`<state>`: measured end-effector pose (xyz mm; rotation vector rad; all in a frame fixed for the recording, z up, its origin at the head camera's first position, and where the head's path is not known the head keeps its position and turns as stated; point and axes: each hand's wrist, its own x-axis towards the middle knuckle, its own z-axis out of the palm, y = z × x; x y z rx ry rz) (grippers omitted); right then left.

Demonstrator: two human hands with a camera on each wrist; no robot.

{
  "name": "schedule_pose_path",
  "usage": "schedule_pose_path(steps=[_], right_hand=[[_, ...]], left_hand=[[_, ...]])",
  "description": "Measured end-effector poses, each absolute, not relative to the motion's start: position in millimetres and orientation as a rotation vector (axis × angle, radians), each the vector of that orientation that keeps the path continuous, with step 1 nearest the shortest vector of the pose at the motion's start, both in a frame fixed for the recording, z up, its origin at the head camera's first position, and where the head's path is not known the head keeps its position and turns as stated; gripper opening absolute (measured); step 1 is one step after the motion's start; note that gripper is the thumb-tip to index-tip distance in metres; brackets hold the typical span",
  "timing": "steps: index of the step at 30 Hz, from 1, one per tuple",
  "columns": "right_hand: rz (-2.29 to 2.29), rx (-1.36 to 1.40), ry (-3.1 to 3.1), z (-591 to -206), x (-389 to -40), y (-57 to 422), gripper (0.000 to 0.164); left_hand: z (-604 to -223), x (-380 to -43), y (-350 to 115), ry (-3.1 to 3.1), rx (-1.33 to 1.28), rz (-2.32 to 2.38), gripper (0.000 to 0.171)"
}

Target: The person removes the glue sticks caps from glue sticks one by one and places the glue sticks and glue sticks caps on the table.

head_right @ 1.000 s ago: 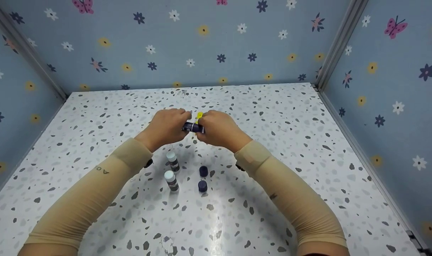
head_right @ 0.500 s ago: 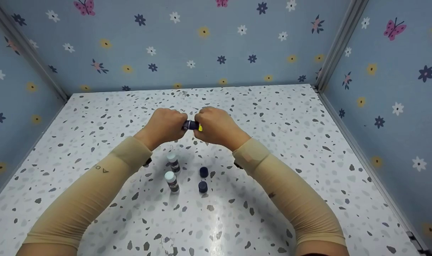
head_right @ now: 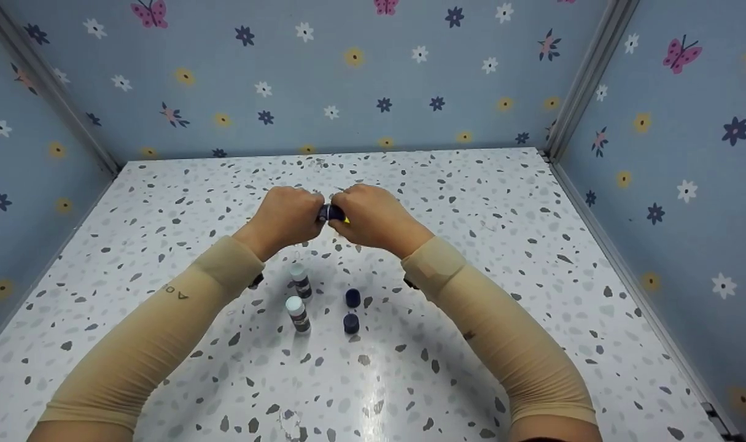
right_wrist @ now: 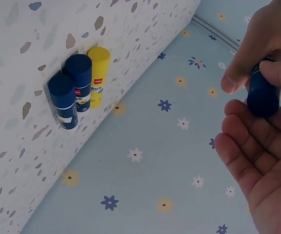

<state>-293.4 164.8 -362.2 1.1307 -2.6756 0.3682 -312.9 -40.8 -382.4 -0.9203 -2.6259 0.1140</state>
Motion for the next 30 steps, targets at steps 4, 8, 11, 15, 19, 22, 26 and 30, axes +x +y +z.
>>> schedule_pose_path(steps=[4, 8, 11, 15, 19, 22, 26, 30], right_hand=[[0.388, 1.147, -2.697, -360.9, -292.5, 166.4, 0.029], [0.425, 1.139, -2.698, -361.8, -291.5, 167.7, 0.028], [0.454, 1.148, -2.673, -363.6, -290.2, 169.3, 0.028], [0.492, 1.175, -2.638, -366.7, -287.7, 170.4, 0.029], [0.506, 1.205, -2.608, -370.4, -286.9, 172.3, 0.029], [0.478, 1.200, -2.585, -372.4, -289.2, 179.7, 0.029], [0.458, 1.115, -2.595, -375.8, -294.8, 198.1, 0.028], [0.452, 1.074, -2.623, -379.5, -299.1, 208.6, 0.027]], left_hand=[[-381.5, -312.0, -41.7, -2.641, -0.921, 0.091, 0.011], [-379.0, -311.4, -42.3, -2.692, -0.914, 0.060, 0.012], [-376.8, -311.0, -42.8, -2.744, -0.922, 0.033, 0.016], [-375.2, -310.1, -43.9, -2.803, -0.950, -0.021, 0.018], [-375.1, -310.4, -48.0, -2.856, -0.990, -0.113, 0.016], [-376.3, -312.9, -59.0, -2.920, -0.965, -0.201, 0.013], [-377.8, -317.5, -82.8, -2.987, -0.833, -0.240, 0.012], [-378.8, -319.8, -99.3, -2.982, -0.784, -0.240, 0.013]])
